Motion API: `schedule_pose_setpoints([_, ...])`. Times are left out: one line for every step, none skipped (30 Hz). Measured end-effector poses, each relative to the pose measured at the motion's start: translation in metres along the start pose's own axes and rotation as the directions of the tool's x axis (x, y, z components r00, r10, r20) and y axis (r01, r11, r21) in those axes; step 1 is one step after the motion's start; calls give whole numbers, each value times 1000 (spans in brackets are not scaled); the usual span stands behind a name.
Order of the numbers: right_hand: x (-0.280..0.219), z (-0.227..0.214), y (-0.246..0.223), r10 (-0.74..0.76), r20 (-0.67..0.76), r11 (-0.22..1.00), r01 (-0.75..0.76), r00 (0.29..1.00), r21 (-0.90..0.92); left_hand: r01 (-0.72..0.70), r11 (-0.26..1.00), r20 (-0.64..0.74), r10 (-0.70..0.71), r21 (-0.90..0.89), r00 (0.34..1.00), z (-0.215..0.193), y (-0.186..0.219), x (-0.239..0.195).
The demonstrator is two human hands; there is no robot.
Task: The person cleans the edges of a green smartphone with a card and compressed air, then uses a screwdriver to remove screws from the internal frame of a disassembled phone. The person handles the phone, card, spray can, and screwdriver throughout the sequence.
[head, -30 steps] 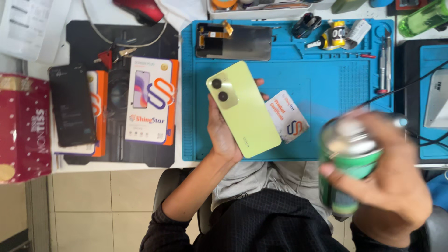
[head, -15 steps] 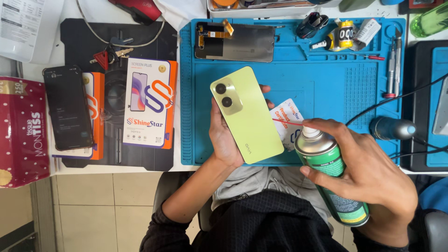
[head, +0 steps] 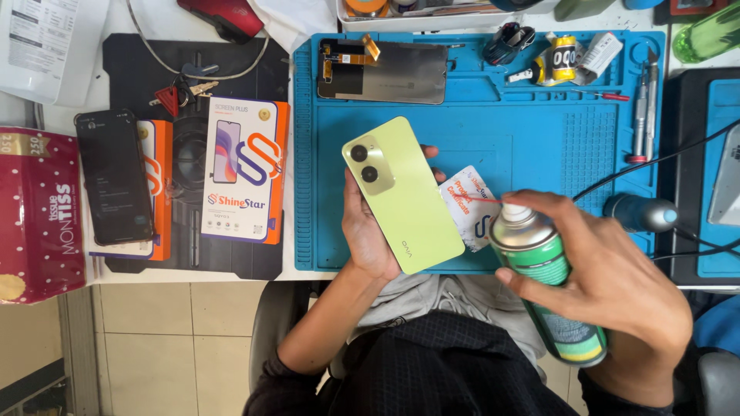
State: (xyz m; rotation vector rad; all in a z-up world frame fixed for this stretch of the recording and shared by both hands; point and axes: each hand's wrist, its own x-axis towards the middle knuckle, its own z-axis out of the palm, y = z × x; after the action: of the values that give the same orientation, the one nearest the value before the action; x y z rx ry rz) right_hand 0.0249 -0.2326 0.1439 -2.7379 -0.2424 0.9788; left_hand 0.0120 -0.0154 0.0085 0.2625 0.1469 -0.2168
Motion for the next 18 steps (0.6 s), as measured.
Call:
schedule_pose_setpoints([-1, -1, 4, -79, -90, 997, 79, 993, -1, 3, 1000, -7, -3, -9, 1000, 1, -1, -1])
schedule_pose_setpoints([-3, -3, 11, -280, -371, 941, 331, 885, 78, 6, 1000, -15, -7, -20, 1000, 2, -3, -2])
schedule_pose_setpoints([-6, -3, 17, -397, -633, 821, 566, 665, 80, 9, 999, -23, -10, -32, 1000, 4, -5, -3])
schedule_pose_setpoints([-9, 0, 25, -317, -688, 775, 596, 652, 208, -25, 1000, 5, 25, -15, 1000, 6, -7, -3])
schedule_pose_setpoints([-15, 2, 33, -230, -730, 709, 625, 643, 327, -60, 998, 34, 60, 1, 998, 8, -9, -4])
schedule_pose_setpoints([-16, 8, 42, -181, -763, 691, 632, 621, 351, -96, 995, 62, 95, 18, 994, 10, -12, -6])
schedule_pose_setpoints([-18, 13, 52, -132, -792, 672, 641, 596, 371, -116, 993, 72, 114, 30, 991, 14, -14, -8])
schedule_pose_setpoints([-11, 20, 60, -131, -824, 715, 628, 551, 307, -136, 990, 84, 133, 42, 988, 17, -17, -10])
schedule_pose_setpoints([-5, 29, 67, -131, -847, 728, 630, 515, 270, -157, 986, 95, 151, 54, 984, 20, -19, -12])
schedule_pose_setpoints([2, 37, 73, -135, -870, 740, 632, 474, 230, -160, 986, 90, 156, 47, 984, 23, -21, -15])
schedule_pose_setpoints([12, 44, 79, -134, -886, 728, 650, 445, 216, -164, 986, 85, 160, 39, 983, 26, -23, -18])
schedule_pose_setpoints([23, 47, 84, -132, -902, 718, 667, 412, 199, -166, 986, 84, 163, 31, 983, 28, -24, -19])
schedule_pose_setpoints([35, 49, 88, -130, -916, 707, 684, 378, 182, -144, 989, 104, 138, 47, 985, 29, -23, -19])
schedule_pose_setpoints([44, 50, 91, -129, -926, 708, 687, 354, 164, -120, 991, 116, 113, 62, 987, 30, -22, -22])
schedule_pose_setpoints([51, 52, 92, -126, -928, 706, 689, 349, 163, -97, 992, 129, 87, 77, 988, 30, -22, -23])
schedule_pose_setpoints([56, 55, 92, -122, -930, 705, 690, 348, 165, -92, 993, 125, 82, 72, 989, 29, -23, -25])
schedule_pose_setpoints([62, 56, 91, -120, -929, 705, 689, 349, 168, -86, 994, 122, 78, 68, 990, 29, -24, -26])
schedule_pose_setpoints([63, 58, 91, -113, -929, 708, 684, 353, 174, -74, 995, 119, 67, 61, 991, 28, -26, -26])
